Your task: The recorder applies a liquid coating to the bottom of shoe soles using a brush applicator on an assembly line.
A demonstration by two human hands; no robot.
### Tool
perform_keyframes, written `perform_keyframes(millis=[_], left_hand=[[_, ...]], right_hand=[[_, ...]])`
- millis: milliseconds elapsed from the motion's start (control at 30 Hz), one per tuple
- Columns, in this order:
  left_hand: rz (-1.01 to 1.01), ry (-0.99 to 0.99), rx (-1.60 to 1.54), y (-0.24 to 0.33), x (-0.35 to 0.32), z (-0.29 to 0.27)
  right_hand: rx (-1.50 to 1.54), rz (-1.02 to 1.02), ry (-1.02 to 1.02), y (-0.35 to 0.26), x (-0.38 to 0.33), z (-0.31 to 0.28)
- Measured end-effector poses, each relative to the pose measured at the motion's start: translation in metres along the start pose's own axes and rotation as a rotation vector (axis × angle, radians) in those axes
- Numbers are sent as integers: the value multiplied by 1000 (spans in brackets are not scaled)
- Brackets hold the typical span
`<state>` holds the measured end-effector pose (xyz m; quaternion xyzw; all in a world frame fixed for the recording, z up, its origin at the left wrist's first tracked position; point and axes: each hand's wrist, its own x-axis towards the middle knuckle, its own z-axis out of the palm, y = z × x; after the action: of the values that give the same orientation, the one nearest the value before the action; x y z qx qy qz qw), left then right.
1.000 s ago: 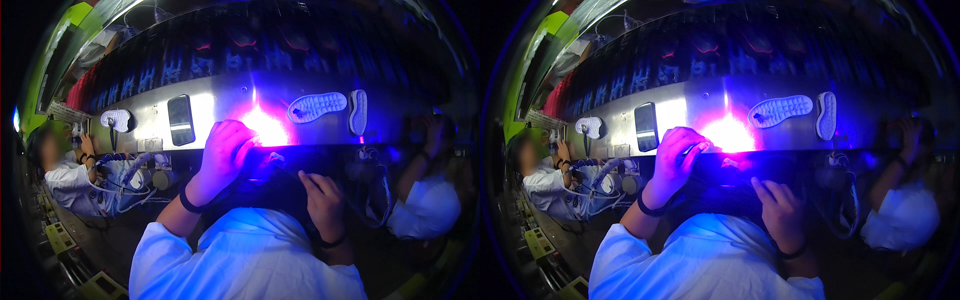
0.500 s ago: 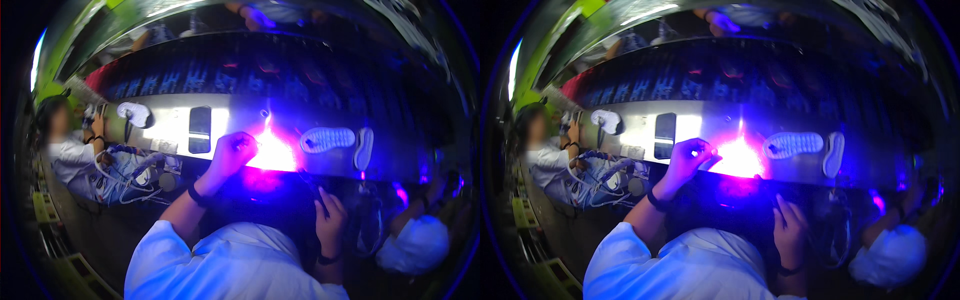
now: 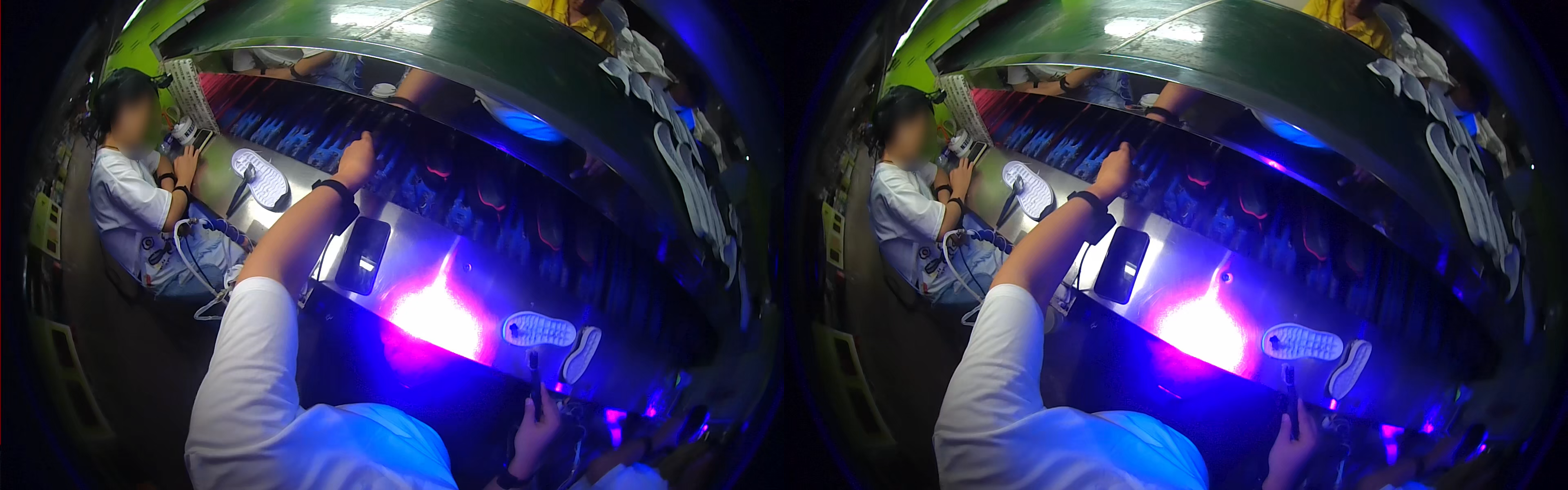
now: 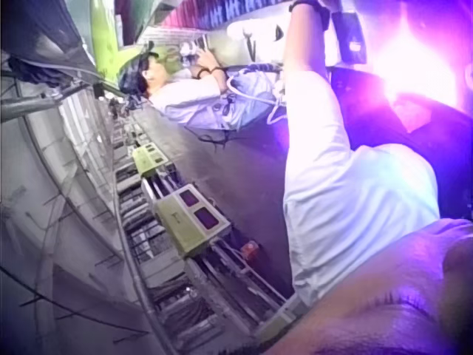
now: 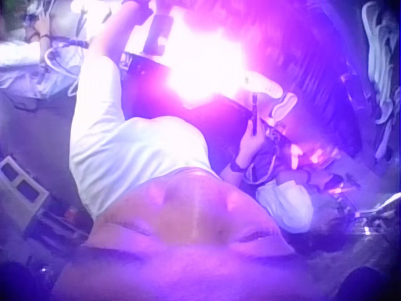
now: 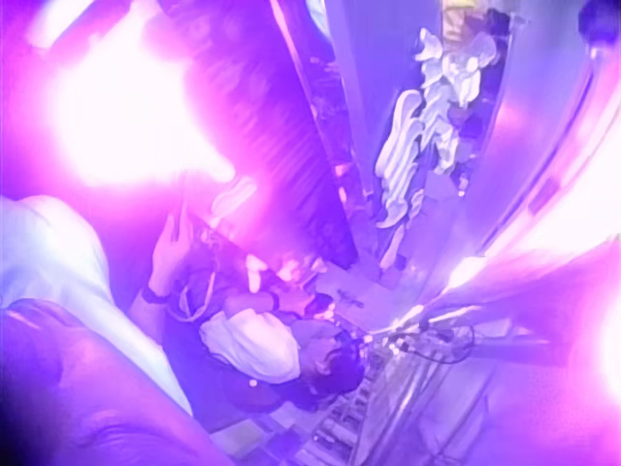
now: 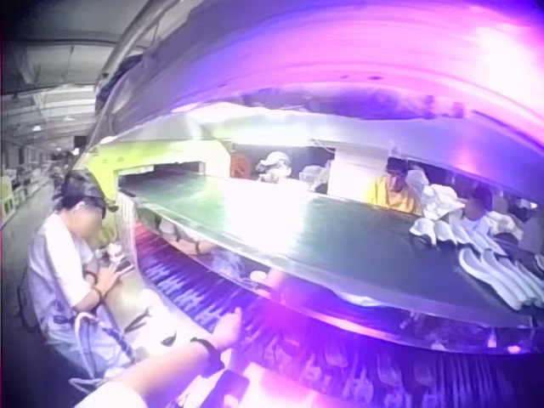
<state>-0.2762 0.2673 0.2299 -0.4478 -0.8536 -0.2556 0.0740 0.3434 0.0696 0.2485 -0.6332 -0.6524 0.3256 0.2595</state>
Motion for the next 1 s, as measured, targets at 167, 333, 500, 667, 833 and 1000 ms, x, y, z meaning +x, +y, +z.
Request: perform_keyframes(millis=[167, 333, 500, 667, 833, 1000], left_hand=[[106, -408, 292, -14, 26, 14], [281, -277, 583, -45, 53, 21], [245, -286, 251, 28, 60, -14], [409, -765, -82, 121, 51, 92], [165, -311, 157, 187, -18, 196], [-278, -135, -190, 230, -32, 183]], right_hand=[[117, 67, 87, 3, 8, 5], [177, 152, 43, 44, 37, 18], [378, 359, 49, 46, 61, 26], [564, 373, 46, 27, 61, 34], [607, 310, 34, 0, 28, 25], [567, 301, 56, 21, -8, 3]])
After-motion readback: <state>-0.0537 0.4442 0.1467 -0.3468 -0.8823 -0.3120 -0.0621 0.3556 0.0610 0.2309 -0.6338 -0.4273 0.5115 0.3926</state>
